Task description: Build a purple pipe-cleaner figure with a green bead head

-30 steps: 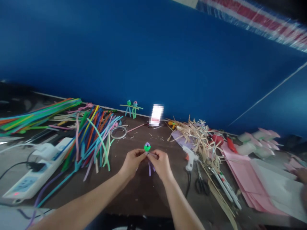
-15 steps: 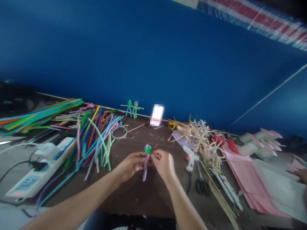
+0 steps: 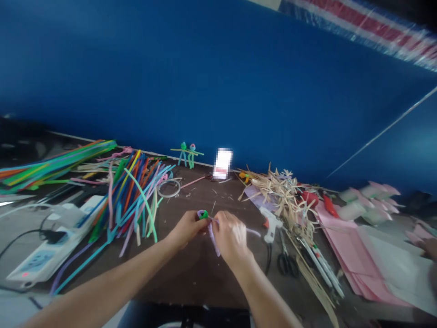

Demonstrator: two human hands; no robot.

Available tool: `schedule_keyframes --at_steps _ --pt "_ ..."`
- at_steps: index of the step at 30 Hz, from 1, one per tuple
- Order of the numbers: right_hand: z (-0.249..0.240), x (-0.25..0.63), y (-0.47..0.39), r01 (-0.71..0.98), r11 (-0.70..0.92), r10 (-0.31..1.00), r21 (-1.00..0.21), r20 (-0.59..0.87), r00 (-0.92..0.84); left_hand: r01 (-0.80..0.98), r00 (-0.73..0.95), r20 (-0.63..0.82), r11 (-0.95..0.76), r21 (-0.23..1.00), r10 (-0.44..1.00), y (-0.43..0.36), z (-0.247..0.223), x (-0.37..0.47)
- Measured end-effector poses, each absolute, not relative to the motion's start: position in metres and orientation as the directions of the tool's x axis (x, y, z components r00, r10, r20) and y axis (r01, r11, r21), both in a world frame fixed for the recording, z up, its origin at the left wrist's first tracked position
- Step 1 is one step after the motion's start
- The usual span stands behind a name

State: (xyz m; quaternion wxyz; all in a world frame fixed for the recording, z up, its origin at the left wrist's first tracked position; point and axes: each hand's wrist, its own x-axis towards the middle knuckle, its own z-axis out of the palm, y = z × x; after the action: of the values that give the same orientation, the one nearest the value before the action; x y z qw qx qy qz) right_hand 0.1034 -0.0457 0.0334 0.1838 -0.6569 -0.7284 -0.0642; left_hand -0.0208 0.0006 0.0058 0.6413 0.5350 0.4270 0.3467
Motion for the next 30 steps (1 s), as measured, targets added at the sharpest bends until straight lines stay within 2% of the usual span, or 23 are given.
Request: schedule_keyframes --at_steps 3,6,10,15,21,26,30 --pt "0.029 0.104 -0.046 0.982 0.141 0.924 -0.123 0.373 -0.086 0.021 0.399 -0.180 0.187 0.982 0.899 0.001 0.002 -0.020" --pt "0.027 0.103 -0.048 0.980 0.164 0.915 -0.115 0.388 -0.107 0.058 0.381 -0.129 0.116 0.992 0.915 0.004 -0.003 -0.020" --pt "0.026 0.100 -0.054 0.968 0.201 0.911 -0.149 0.393 -0.128 0.108 0.335 -0.107 0.075 0.991 0.936 0.005 -0.007 -0.020" --pt "0.017 0.101 -0.061 0.940 0.267 0.914 -0.212 0.366 -0.177 -0.040 0.371 -0.285 0.321 0.946 0.884 0.002 -0.003 -0.021" --pt "0.017 0.108 -0.063 0.929 0.293 0.930 -0.228 0.294 -0.222 -0.141 0.464 -0.493 0.611 0.779 0.736 0.006 -0.002 -0.027" --pt "0.017 0.112 -0.066 0.889 0.279 0.941 -0.363 0.287 -0.178 -0.239 0.534 -0.506 0.695 0.679 0.678 0.007 -0.003 -0.028" --pt "0.005 0.113 -0.065 0.770 0.257 0.944 -0.584 0.322 -0.071 -0.280 0.548 -0.530 0.739 0.612 0.647 0.005 -0.001 -0.027"
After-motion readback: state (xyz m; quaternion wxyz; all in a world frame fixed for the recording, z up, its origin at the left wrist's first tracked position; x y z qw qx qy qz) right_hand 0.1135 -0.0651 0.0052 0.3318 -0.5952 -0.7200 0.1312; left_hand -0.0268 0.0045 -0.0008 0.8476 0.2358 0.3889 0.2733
